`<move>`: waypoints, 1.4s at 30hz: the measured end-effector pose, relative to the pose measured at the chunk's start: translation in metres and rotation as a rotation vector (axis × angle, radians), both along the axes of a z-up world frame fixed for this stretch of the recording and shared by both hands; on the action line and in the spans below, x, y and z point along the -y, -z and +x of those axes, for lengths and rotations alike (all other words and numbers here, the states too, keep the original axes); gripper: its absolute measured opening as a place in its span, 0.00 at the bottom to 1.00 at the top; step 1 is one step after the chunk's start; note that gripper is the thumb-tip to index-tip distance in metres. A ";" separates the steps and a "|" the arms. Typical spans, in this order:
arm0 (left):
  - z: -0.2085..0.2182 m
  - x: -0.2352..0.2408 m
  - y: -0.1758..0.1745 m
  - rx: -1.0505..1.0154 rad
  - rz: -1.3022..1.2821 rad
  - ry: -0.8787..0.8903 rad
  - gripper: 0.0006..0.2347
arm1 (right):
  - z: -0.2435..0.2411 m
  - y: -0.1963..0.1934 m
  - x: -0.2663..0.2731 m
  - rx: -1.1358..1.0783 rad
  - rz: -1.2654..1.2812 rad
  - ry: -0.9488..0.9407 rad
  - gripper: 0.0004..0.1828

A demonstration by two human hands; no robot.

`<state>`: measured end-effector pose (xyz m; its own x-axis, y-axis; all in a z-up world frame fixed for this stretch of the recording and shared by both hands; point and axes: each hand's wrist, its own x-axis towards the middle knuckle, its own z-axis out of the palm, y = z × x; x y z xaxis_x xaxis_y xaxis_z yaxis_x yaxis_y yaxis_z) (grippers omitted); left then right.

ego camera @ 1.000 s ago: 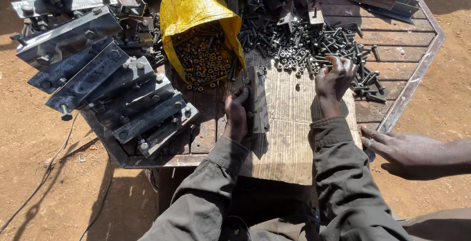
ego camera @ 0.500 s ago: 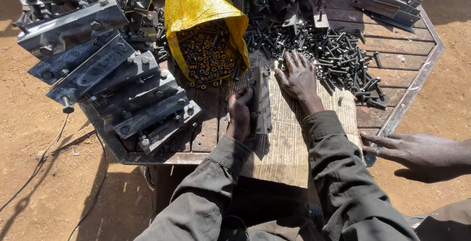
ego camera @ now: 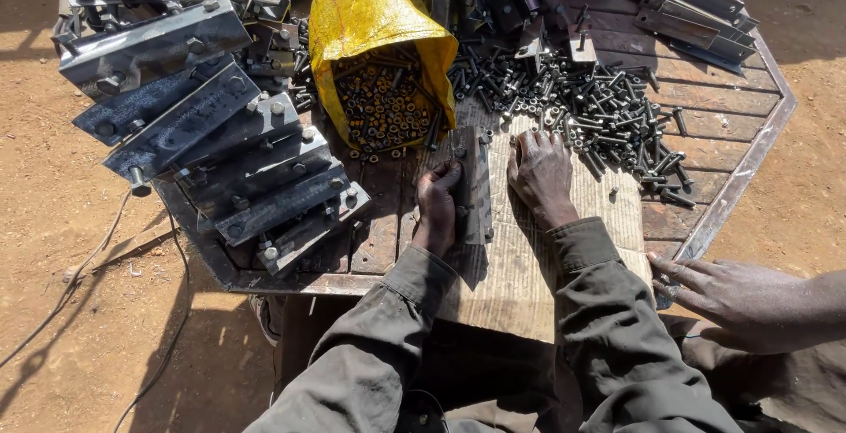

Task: A person is manually assembling metal components by inserting bolts through holes in metal plates and securing them with nuts.

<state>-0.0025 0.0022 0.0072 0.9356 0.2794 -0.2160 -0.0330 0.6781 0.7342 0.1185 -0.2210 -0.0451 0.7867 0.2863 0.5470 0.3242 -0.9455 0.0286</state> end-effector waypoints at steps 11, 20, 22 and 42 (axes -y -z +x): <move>-0.005 -0.001 -0.003 0.032 0.088 0.028 0.03 | -0.074 -0.071 -0.046 0.012 0.088 -0.080 0.11; -0.027 -0.002 -0.051 0.089 0.154 0.101 0.12 | -0.082 -0.074 -0.050 -0.010 0.084 -0.038 0.13; -0.033 -0.002 -0.063 0.083 0.204 0.103 0.09 | -0.078 -0.070 -0.047 0.002 0.112 -0.028 0.16; 0.003 -0.027 0.000 -0.029 0.286 0.090 0.09 | -0.072 -0.107 -0.013 -1.009 2.004 -0.343 0.17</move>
<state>0.0002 0.0291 0.0071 0.9540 0.2488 -0.1672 0.0414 0.4431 0.8955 0.0461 -0.2079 0.0622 0.9592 0.1982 -0.2018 -0.2782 0.5319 -0.7998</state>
